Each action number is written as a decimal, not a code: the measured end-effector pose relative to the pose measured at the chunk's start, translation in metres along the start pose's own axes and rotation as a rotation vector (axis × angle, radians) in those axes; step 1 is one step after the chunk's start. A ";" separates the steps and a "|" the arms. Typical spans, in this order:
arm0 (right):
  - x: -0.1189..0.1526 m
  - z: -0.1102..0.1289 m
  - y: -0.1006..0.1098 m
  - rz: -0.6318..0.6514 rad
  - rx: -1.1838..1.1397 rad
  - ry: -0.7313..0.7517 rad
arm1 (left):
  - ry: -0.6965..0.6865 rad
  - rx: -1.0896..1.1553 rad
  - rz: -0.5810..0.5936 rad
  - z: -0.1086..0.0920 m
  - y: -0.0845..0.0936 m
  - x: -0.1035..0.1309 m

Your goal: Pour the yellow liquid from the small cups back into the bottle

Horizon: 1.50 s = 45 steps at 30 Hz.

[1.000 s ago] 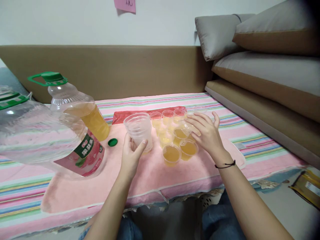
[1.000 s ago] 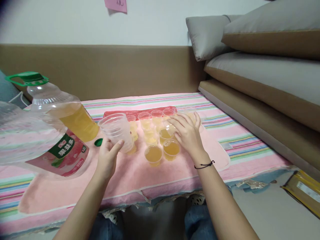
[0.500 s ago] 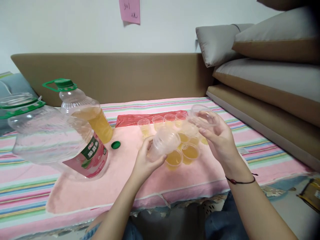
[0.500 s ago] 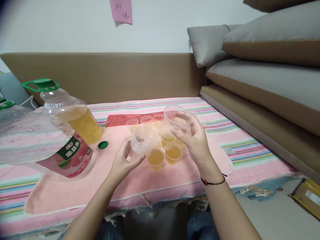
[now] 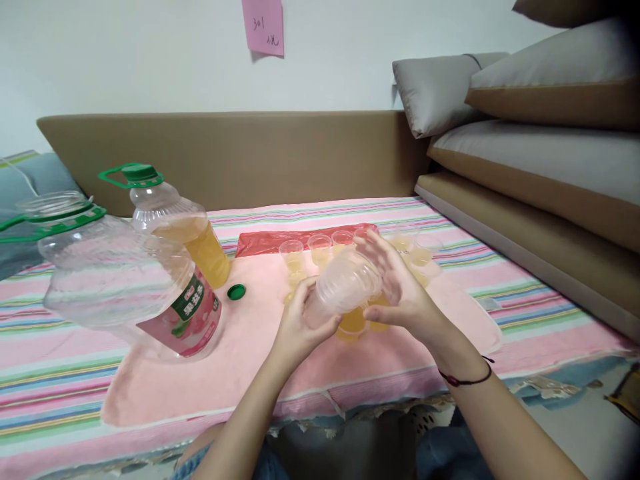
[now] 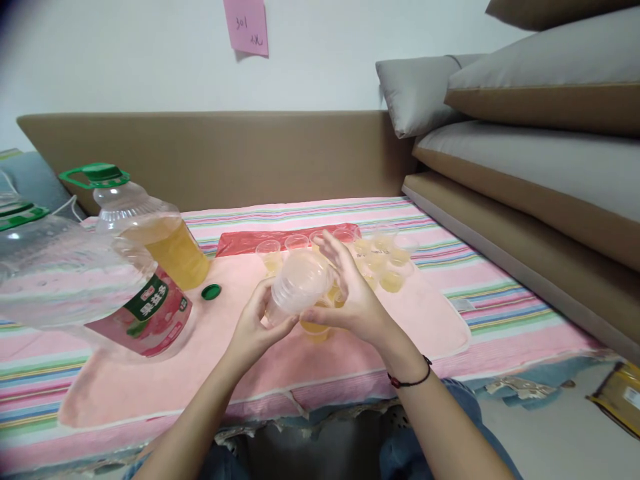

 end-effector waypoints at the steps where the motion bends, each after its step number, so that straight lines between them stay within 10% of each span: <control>1: 0.000 0.000 0.001 -0.006 0.011 0.006 | -0.002 0.001 -0.001 0.000 0.000 0.000; 10: -0.002 0.002 0.002 0.034 0.131 0.063 | -0.003 -0.016 -0.004 0.000 0.001 0.001; 13: -0.005 -0.009 0.043 -0.165 0.246 0.065 | 0.029 0.016 -0.085 0.000 0.006 0.000; 18: 0.026 -0.060 0.148 -0.853 0.447 -0.176 | 0.024 0.090 -0.315 0.001 0.029 -0.004; 21: 0.048 -0.097 0.177 -0.769 0.443 -0.456 | -0.005 0.153 -0.421 0.006 0.045 -0.009; 25: 0.052 -0.128 0.167 -0.533 0.271 -0.568 | -0.028 0.217 -0.485 0.010 0.059 -0.015; 33: 0.036 -0.142 0.145 -0.594 0.154 -0.476 | -0.028 0.210 -0.524 0.017 0.069 -0.017; 45: 0.021 -0.074 0.141 -0.680 0.180 -0.271 | -0.043 0.232 -0.594 0.022 0.075 -0.019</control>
Point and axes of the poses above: each hand's wrist, its own x-axis away from the middle knuckle, its own y-axis out of the back of the hand, z = x × y, the point moved 3 cm from there along -x, towards the middle knuckle, and after that the axes turned 3 degrees about x, right-handed, at the moved point
